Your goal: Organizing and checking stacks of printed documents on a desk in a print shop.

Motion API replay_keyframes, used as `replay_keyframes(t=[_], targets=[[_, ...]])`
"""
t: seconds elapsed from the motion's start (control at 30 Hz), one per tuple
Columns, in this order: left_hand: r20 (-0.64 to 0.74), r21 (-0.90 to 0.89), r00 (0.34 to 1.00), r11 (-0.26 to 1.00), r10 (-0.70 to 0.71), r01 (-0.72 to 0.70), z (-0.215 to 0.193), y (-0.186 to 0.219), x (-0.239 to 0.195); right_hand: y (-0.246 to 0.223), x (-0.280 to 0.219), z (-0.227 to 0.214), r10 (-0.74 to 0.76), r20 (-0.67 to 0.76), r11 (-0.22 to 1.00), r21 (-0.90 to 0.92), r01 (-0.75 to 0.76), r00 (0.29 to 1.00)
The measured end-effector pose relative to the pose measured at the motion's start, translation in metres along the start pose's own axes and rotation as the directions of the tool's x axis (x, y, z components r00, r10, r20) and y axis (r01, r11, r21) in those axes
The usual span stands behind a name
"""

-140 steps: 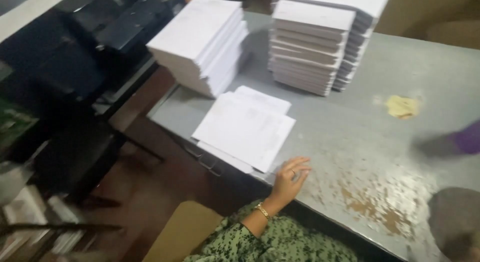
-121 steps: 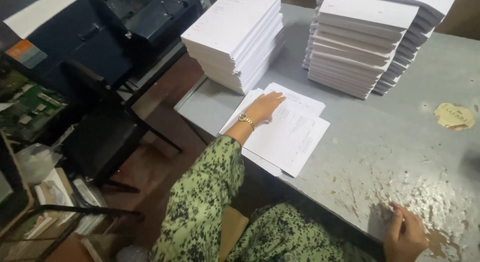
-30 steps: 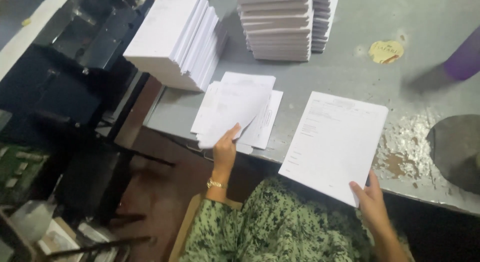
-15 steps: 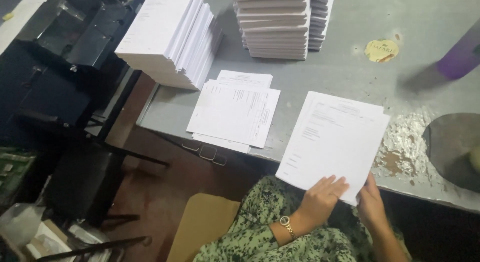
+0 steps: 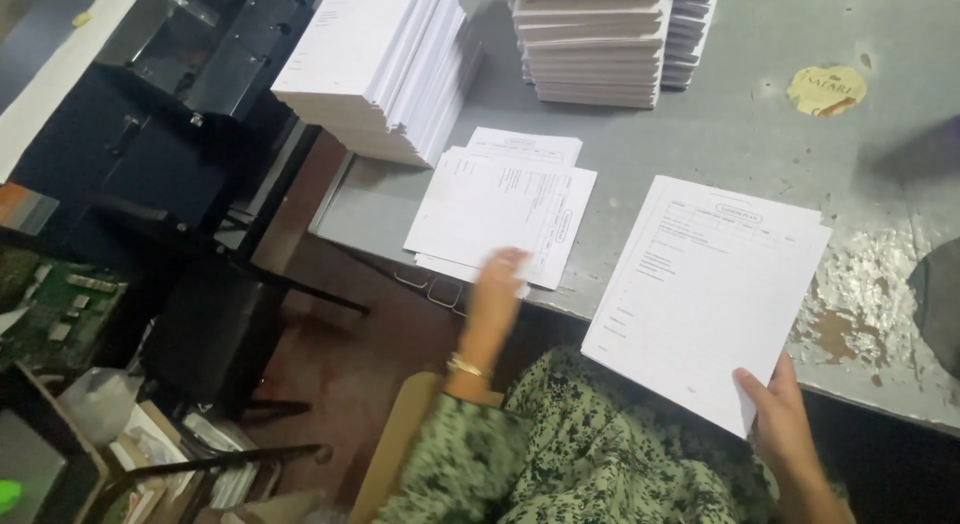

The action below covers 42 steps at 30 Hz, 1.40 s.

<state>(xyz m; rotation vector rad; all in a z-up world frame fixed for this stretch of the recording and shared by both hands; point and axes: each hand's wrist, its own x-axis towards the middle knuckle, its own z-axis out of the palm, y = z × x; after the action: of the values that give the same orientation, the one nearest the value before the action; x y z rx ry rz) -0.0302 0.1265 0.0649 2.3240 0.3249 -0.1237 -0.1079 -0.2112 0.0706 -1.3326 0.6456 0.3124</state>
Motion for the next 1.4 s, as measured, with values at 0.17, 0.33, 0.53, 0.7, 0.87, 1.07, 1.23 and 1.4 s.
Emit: replay_keyframes(t=[0.17, 0.33, 0.53, 0.7, 0.87, 1.07, 1.23, 1.4], targets=[[0.093, 0.319, 0.92, 0.864, 0.38, -0.389, -0.05, -0.106, 0.068, 0.038, 0.038, -0.02, -0.109, 0.024, 0.994, 0.004, 0.109, 0.994], [0.134, 0.637, 0.718, 0.496, 0.683, -0.591, -0.055, -0.124, 0.091, 0.035, 0.035, -0.016, -0.094, 0.017, 0.996, -0.008, 0.094, 0.995], [0.155, 0.708, 0.504, 0.26, 0.85, -0.657, -0.046, -0.089, 0.082, 0.032, 0.033, -0.013, -0.078, 0.003, 0.997, 0.016, 0.078, 0.997], [0.124, 0.545, 0.579, 0.432, 0.806, -0.718, 0.021, 0.002, 0.027, 0.038, 0.036, -0.017, -0.098, 0.011, 0.995, 0.015, 0.098, 0.995], [0.296, 0.533, 0.675, 0.47, 0.676, -0.704, 0.122, 0.071, -0.014, 0.02, 0.015, -0.006, -0.069, 0.032, 0.997, 0.048, 0.067, 0.997], [0.174, 0.353, 0.64, 0.56, 0.748, -0.75, 0.226, 0.116, -0.023, 0.102, 0.084, -0.044, -0.312, 0.109, 0.911, 0.317, 0.265, 0.944], [0.339, 0.017, 0.812, 0.86, 0.474, -0.51, 0.176, 0.16, -0.044, 0.034, 0.025, -0.016, -0.199, 0.105, 0.98, 0.043, 0.196, 0.974], [0.502, -0.329, 0.819, 0.937, 0.279, -0.118, 0.138, 0.086, -0.002, 0.053, 0.047, -0.023, -0.255, 0.019, 0.965, -0.056, 0.256, 0.967]])
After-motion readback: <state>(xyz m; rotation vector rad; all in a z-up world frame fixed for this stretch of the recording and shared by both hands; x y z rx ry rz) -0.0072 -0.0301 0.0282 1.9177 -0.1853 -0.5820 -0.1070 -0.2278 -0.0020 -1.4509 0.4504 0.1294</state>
